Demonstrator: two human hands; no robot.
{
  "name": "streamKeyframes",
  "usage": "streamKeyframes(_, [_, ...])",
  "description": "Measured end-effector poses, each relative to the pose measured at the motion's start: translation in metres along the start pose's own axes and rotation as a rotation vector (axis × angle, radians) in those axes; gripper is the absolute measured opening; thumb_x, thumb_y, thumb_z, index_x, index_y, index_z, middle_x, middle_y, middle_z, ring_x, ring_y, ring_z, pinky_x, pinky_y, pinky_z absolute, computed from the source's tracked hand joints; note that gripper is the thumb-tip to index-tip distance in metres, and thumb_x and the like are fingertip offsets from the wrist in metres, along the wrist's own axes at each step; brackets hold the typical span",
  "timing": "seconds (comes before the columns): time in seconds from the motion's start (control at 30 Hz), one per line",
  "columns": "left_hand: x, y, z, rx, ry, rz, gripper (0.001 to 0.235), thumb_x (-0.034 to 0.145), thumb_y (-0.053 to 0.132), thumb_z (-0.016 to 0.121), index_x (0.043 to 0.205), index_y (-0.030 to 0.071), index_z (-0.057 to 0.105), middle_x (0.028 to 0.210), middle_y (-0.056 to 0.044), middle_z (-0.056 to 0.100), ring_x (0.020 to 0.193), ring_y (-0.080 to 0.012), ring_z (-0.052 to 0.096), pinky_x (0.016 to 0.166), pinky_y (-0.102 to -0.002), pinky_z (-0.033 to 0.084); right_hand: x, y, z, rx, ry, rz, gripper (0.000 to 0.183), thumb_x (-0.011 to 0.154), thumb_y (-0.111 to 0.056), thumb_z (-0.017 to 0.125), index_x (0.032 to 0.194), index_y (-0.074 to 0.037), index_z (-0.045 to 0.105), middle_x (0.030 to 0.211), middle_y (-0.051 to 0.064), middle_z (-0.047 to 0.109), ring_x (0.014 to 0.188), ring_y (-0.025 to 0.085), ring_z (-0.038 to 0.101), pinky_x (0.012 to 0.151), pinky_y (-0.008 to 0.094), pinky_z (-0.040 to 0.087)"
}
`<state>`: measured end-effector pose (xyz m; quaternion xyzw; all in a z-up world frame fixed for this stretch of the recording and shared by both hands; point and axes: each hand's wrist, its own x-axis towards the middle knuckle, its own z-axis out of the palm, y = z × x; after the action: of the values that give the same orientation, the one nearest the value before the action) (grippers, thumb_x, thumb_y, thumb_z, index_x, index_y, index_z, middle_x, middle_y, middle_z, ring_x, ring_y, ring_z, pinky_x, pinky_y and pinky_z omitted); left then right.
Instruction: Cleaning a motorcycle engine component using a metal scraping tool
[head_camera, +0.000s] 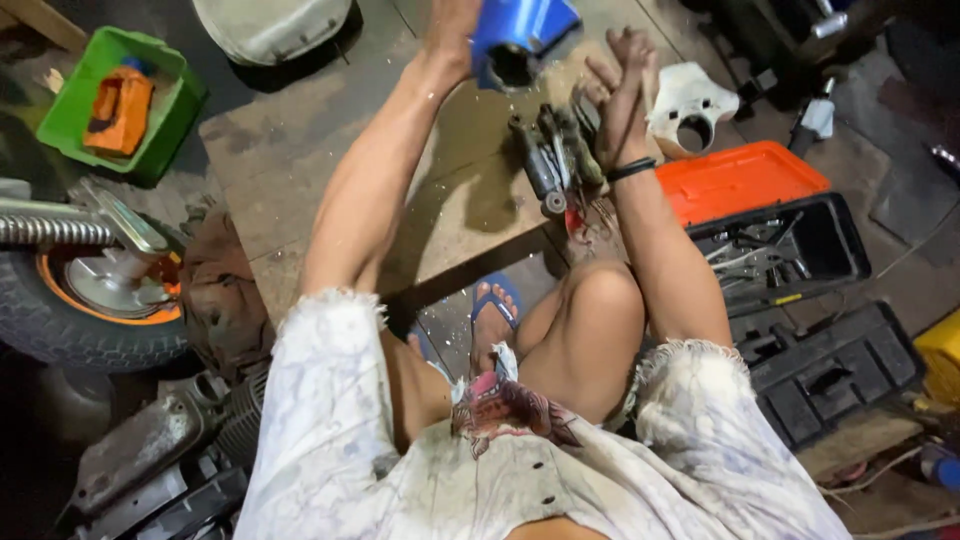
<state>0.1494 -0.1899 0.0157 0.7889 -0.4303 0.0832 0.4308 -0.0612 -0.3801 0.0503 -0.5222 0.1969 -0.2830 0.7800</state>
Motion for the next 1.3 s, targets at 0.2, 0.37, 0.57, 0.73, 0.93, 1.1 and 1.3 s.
streamKeyframes(0.2, [-0.002,0.044,0.007,0.105,0.082,0.259,0.026,0.084,0.014,0.063,0.109,0.018,0.057,0.104,-0.013,0.067,0.092,-0.0285,0.062,0.072,-0.039,0.039,0.009,0.005,-0.036,-0.088,0.038,-0.078,0.091,0.082,-0.078,0.054,0.147,-0.015,0.049,0.151,0.009,0.060,0.130,0.032,0.071,0.106,0.058,0.051])
streamKeyframes(0.37, [0.005,0.040,-0.005,0.237,0.164,0.378,0.016,0.084,0.011,0.066,0.092,0.014,0.053,0.087,-0.009,0.064,0.075,-0.0260,0.060,0.061,-0.041,0.037,0.019,-0.003,-0.027,-0.007,0.130,-0.004,0.102,0.078,-0.072,0.059,0.157,-0.016,0.027,0.156,0.013,0.055,0.139,0.038,0.062,0.110,0.057,0.049])
streamKeyframes(0.57, [-0.011,0.046,0.006,0.362,0.220,0.299,0.030,0.095,0.004,0.063,0.112,0.022,0.047,0.075,-0.001,0.062,0.063,-0.0140,0.063,0.055,-0.034,0.047,0.081,-0.013,0.001,0.553,0.273,0.160,0.082,0.064,-0.067,0.063,0.119,-0.006,0.058,0.149,0.023,0.058,0.146,0.045,0.046,0.118,0.068,0.020])
streamKeyframes(0.73, [-0.024,0.059,0.019,0.327,0.225,0.164,0.051,0.102,0.014,0.056,0.147,0.031,0.039,0.073,-0.002,0.064,0.070,-0.0110,0.072,0.060,-0.039,0.045,0.101,-0.017,0.035,0.957,-0.025,0.054,0.047,0.061,-0.057,0.077,0.063,-0.014,0.059,0.074,0.010,0.071,0.086,0.036,0.071,0.081,0.049,0.057])
streamKeyframes(0.93, [-0.010,0.049,0.031,0.277,0.355,0.171,0.057,0.109,0.020,0.069,0.151,0.031,0.033,0.078,0.000,0.069,0.058,-0.0101,0.068,0.052,-0.026,0.064,0.056,-0.033,0.027,0.634,0.418,0.184,0.075,0.074,-0.062,0.057,0.125,-0.008,0.060,0.155,0.012,0.056,0.151,0.045,0.042,0.124,0.061,0.024])
streamKeyframes(1.1, [-0.036,0.065,0.046,0.342,0.296,0.191,0.071,0.100,-0.003,0.072,0.155,0.024,0.034,0.076,-0.002,0.067,0.062,-0.0146,0.068,0.055,-0.033,0.060,0.097,-0.023,0.041,0.928,0.169,0.118,0.072,0.063,-0.061,0.074,0.100,0.000,0.064,0.094,0.013,0.062,0.068,0.032,0.060,0.063,0.051,0.048])
streamKeyframes(1.3, [-0.044,0.074,0.004,0.126,0.268,-0.169,0.049,0.096,0.033,0.053,0.144,0.036,0.041,0.071,-0.007,0.066,0.071,-0.0339,0.075,0.064,-0.043,0.047,0.051,-0.046,0.059,0.659,0.259,0.222,0.065,0.071,-0.057,0.066,0.114,-0.009,0.063,0.143,0.009,0.064,0.150,0.040,0.045,0.123,0.062,0.028])
